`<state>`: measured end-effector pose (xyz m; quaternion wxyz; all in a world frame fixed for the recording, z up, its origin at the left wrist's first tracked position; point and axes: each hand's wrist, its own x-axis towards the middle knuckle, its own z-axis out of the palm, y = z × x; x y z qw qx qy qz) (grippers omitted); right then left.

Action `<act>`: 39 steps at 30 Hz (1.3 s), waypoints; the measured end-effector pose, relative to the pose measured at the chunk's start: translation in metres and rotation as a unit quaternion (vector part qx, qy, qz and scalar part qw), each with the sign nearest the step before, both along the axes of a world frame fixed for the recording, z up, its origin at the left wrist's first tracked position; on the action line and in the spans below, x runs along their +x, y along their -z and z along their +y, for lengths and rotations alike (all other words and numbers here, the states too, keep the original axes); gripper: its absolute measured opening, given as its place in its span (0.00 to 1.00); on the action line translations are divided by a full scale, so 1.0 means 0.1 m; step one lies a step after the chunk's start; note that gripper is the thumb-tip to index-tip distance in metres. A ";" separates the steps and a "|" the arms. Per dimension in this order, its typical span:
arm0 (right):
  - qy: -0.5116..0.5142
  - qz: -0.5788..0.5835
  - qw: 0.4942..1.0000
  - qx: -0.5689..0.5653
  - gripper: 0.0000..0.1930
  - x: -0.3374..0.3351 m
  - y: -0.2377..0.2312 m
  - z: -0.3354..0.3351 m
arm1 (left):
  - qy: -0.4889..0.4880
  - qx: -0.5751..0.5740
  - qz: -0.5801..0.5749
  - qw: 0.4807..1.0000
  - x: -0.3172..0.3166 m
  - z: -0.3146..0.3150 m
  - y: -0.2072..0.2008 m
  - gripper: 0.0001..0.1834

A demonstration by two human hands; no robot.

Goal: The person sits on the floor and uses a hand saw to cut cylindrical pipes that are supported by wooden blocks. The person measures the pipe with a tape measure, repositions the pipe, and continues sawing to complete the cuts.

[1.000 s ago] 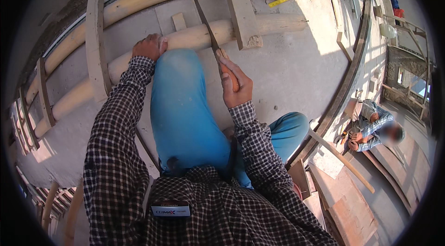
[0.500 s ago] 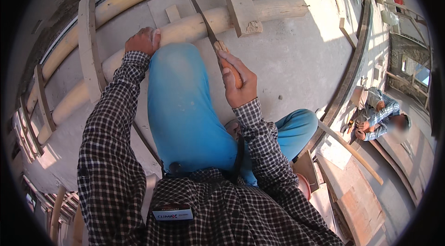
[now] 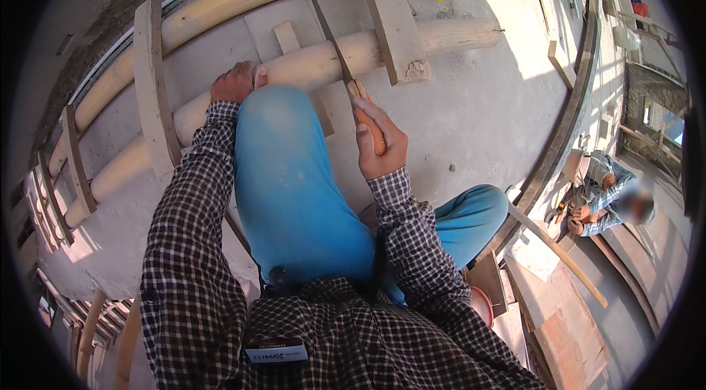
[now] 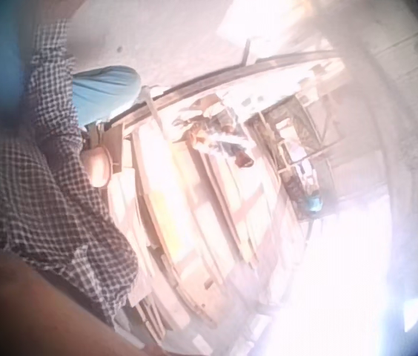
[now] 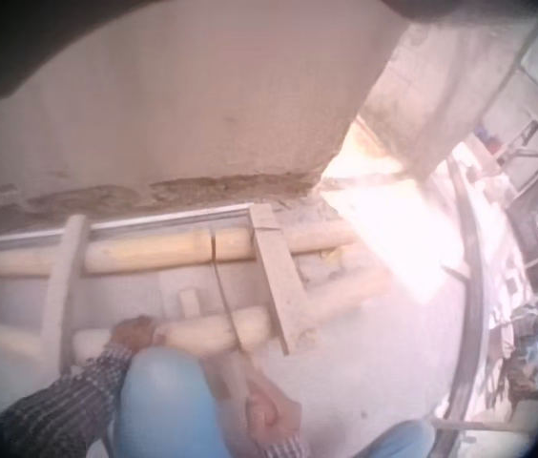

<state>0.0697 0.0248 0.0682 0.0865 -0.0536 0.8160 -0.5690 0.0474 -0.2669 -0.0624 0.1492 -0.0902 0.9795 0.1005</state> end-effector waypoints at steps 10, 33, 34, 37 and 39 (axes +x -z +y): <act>0.002 -0.094 0.994 0.058 0.17 0.34 -0.36 0.35 | 0.003 0.028 0.011 1.000 -0.01 0.09 -0.08 0.30; -0.020 -0.120 0.990 0.065 0.20 0.95 -1.24 0.76 | -0.016 0.025 0.016 0.999 0.09 -0.02 -0.01 0.31; -0.008 -0.117 0.991 0.060 0.20 0.94 -1.19 0.77 | -0.010 0.023 0.015 1.000 0.07 0.03 -0.04 0.31; 0.010 -0.074 0.996 0.057 0.21 0.59 -0.49 0.58 | -0.001 0.023 0.017 1.000 0.05 0.13 -0.07 0.31; 0.015 -0.064 0.998 0.005 0.19 0.32 0.10 0.30 | -0.005 0.015 0.045 0.999 -0.03 0.13 -0.06 0.31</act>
